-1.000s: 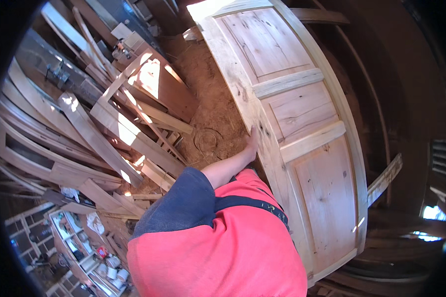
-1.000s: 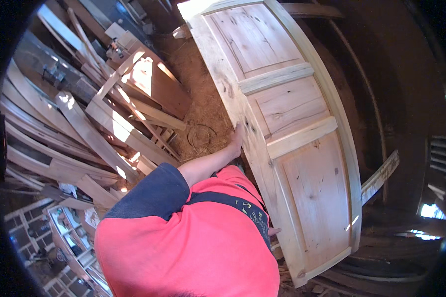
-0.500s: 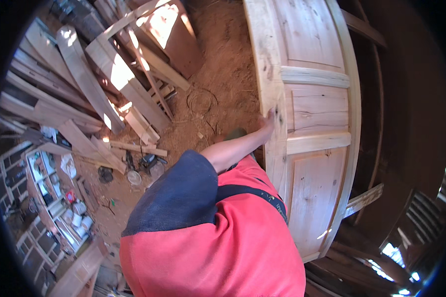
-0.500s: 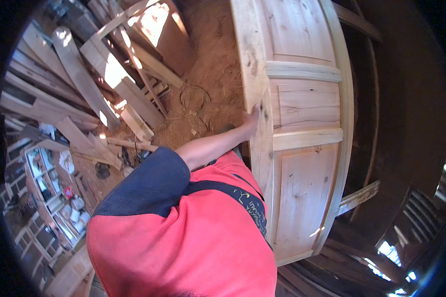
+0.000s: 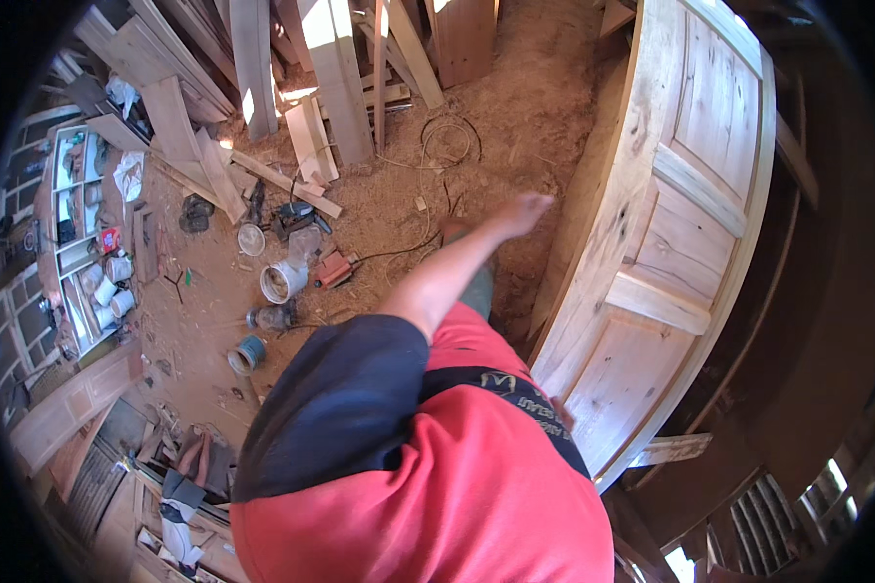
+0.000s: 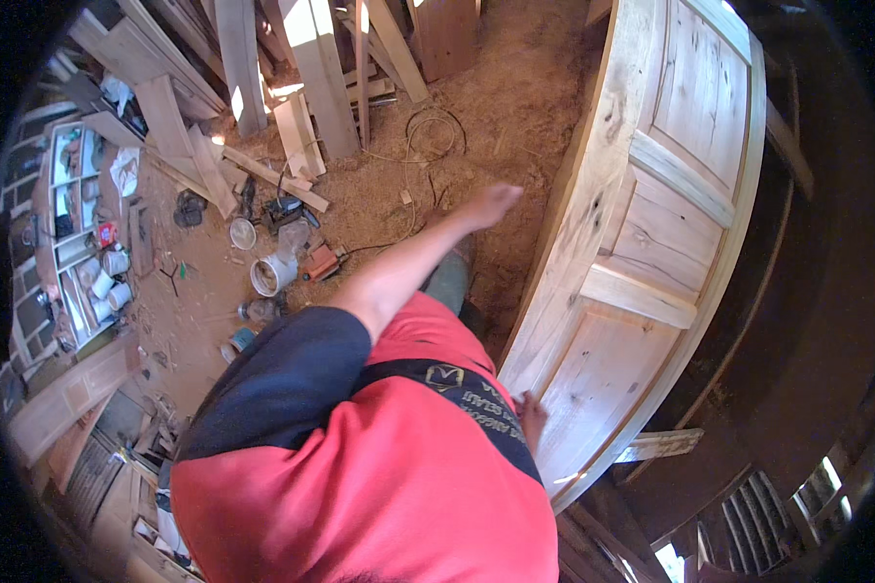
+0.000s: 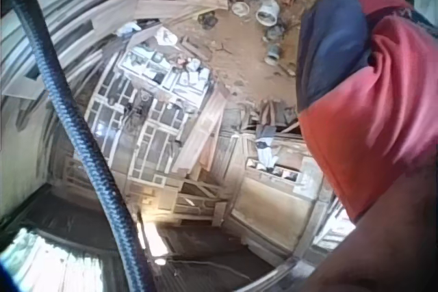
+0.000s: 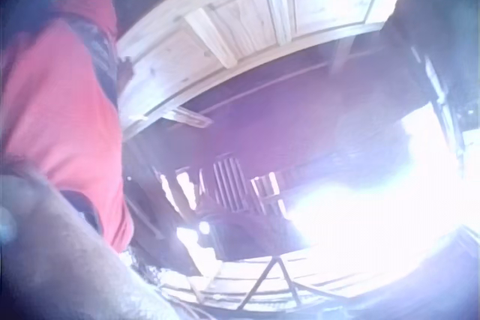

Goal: The person measures a wooden door with a tape measure, marks it with a pencil, hammers a wooden board onto the side, cuts the board with a circular saw, and then sands the door frame using a power sander.

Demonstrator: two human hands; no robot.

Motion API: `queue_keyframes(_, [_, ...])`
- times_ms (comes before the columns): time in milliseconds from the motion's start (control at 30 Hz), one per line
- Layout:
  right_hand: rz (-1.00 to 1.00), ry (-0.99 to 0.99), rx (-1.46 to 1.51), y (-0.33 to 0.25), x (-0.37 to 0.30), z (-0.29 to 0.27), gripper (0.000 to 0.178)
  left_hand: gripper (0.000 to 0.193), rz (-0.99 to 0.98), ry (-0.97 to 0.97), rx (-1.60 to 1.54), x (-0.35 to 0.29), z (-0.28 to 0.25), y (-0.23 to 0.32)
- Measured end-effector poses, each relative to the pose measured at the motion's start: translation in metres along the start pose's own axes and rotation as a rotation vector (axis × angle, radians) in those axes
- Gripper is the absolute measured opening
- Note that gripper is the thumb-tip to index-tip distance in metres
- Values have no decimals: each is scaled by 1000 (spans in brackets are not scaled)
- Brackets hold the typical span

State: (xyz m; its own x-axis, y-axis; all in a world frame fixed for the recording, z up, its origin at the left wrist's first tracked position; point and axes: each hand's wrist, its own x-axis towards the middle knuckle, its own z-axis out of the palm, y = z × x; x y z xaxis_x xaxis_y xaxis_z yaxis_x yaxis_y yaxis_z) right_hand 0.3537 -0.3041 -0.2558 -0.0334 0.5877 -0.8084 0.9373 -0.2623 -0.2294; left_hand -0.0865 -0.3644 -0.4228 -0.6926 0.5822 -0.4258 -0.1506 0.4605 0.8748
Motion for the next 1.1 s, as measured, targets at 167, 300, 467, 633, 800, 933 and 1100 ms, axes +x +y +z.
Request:
queue_keyframes(167, [-533, 237, 98, -103, 43, -23, 40, 52, -381, 174, 329, -139, -134, -145])
queue_keyframes(300, [-863, 429, 132, -172, 77, -2, 38, 48, -715, 127, 533, -229, -210, -213])
queue_keyframes(467, [-999, 533, -218, -278, 81, 60, 36, 40, -652, 268, 452, -258, -249, -254])
queue_keyframes(633, [-1031, 751, -346, -340, 114, 103, 38, 36, -469, 195, 313, -120, -255, -244])
queue_keyframes(800, [-876, 952, -507, -334, 166, 135, 48, 50, -233, 67, 465, 112, -230, -376])
queue_keyframes(933, [-721, 955, -578, -362, 168, 160, 57, 67, -436, 303, 341, 286, -229, -493])
queue_keyframes(1100, [-516, 1191, -419, -293, 158, 131, 69, 55, -735, 261, 991, 417, -264, -609])
